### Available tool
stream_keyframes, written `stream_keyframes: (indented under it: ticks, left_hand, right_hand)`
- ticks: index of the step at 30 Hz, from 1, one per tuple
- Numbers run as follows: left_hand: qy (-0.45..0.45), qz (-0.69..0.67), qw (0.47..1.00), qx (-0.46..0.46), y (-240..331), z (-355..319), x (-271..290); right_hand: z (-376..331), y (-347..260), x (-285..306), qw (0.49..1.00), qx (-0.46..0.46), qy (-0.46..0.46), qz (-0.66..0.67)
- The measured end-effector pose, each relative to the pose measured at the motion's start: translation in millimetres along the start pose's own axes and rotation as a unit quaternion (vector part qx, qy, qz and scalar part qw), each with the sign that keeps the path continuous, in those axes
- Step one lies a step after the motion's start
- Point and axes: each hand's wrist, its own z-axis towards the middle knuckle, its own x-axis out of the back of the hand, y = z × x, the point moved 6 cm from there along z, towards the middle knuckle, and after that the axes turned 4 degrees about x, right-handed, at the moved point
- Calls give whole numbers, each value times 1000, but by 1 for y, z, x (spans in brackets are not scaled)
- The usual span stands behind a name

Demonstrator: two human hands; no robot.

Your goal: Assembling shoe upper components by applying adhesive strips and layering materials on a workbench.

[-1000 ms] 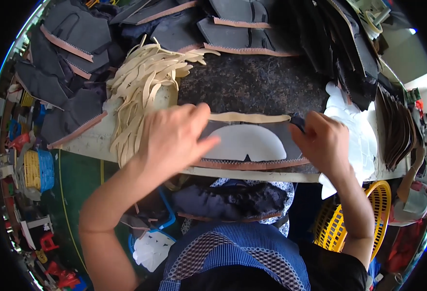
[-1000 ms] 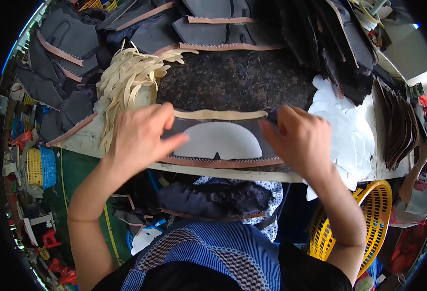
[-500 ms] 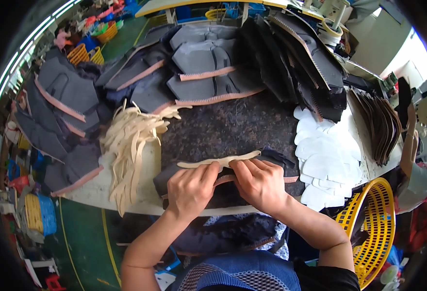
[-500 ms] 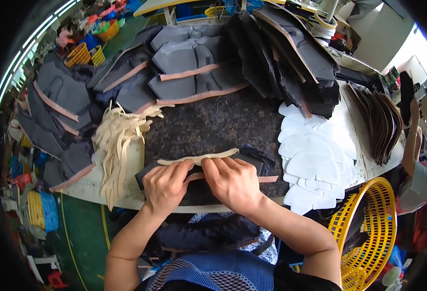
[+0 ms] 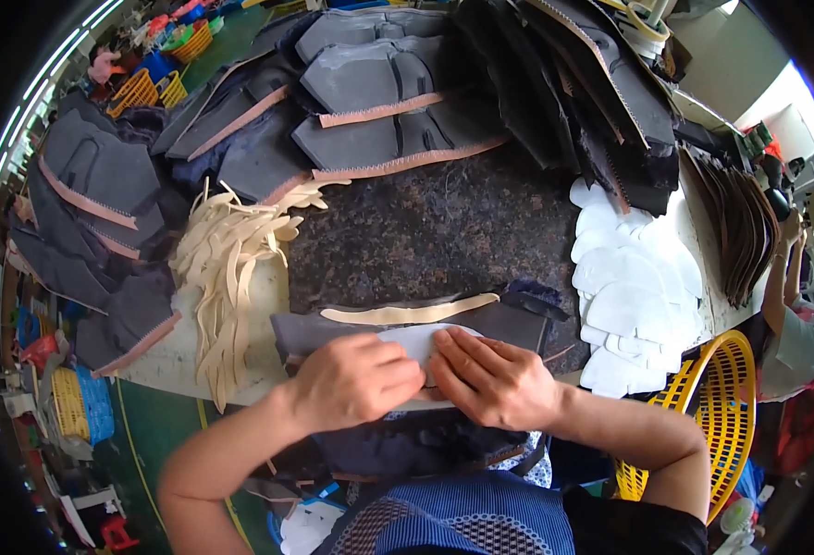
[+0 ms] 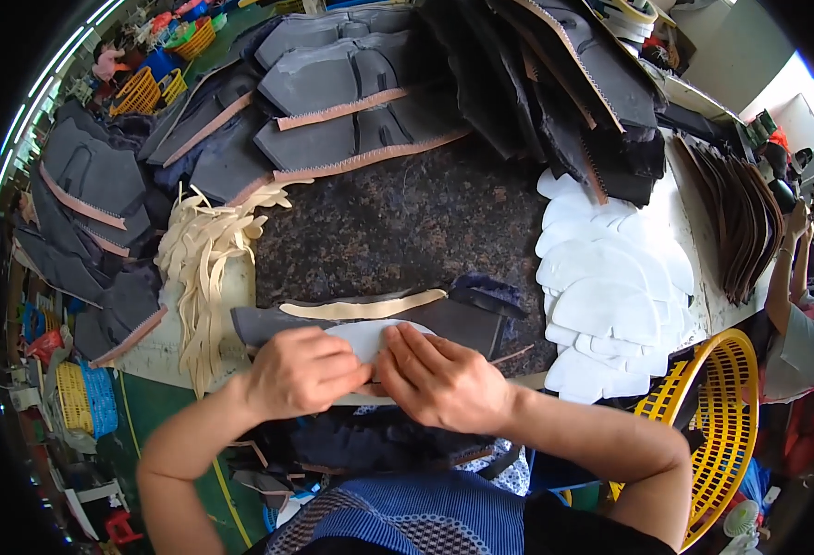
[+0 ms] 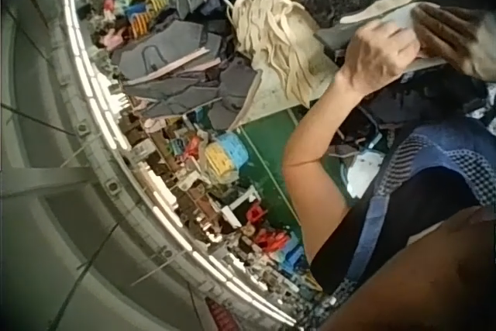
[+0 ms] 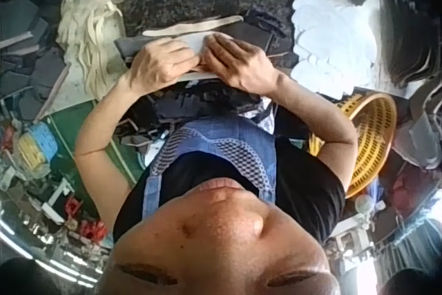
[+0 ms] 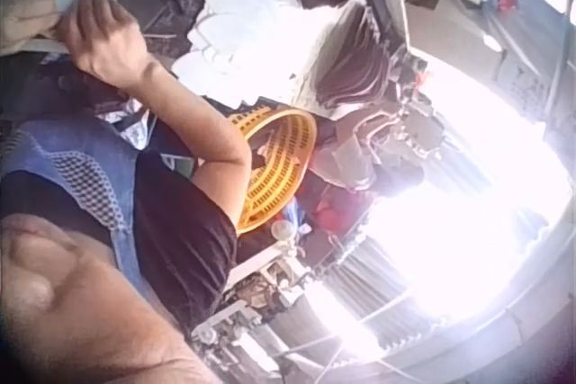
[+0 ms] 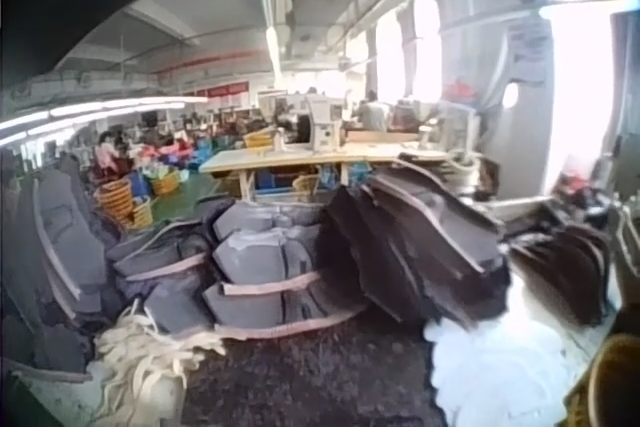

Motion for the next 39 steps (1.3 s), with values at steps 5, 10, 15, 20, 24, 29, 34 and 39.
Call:
stream_keyframes:
  ticks: [5, 10, 15, 20, 24, 29, 34, 39]
  left_hand:
    - [-258, -381, 859, 223, -85, 41, 16]
    - [-73, -187, 964, 174, -84, 102, 87]
    - [86, 173, 981, 5, 28, 24, 50]
    - [-116, -38, 979, 166, 10, -15, -7]
    - [78, 112, 978, 160, -67, 45, -4]
    - [-222, 1, 950, 221, -67, 98, -12]
    - [-168, -59, 946, 271, -36, 75, -10]
    - [-171, -64, 948, 262, -36, 63, -15]
  right_hand:
    - [44, 99, 15, 900, -121, -160, 387]
    - [80, 136, 93, 964, -148, 32, 218]
    - [37, 34, 75, 998, -34, 46, 15]
    - [-18, -1, 3, 982, -126, -47, 130]
    - [2, 0, -4, 978, -112, -109, 139]
    - [-8, 5, -22, 964, -145, -131, 182]
    - [-19, 12, -17, 952, -154, -116, 237]
    - [-54, 28, 12, 951, -260, -55, 157]
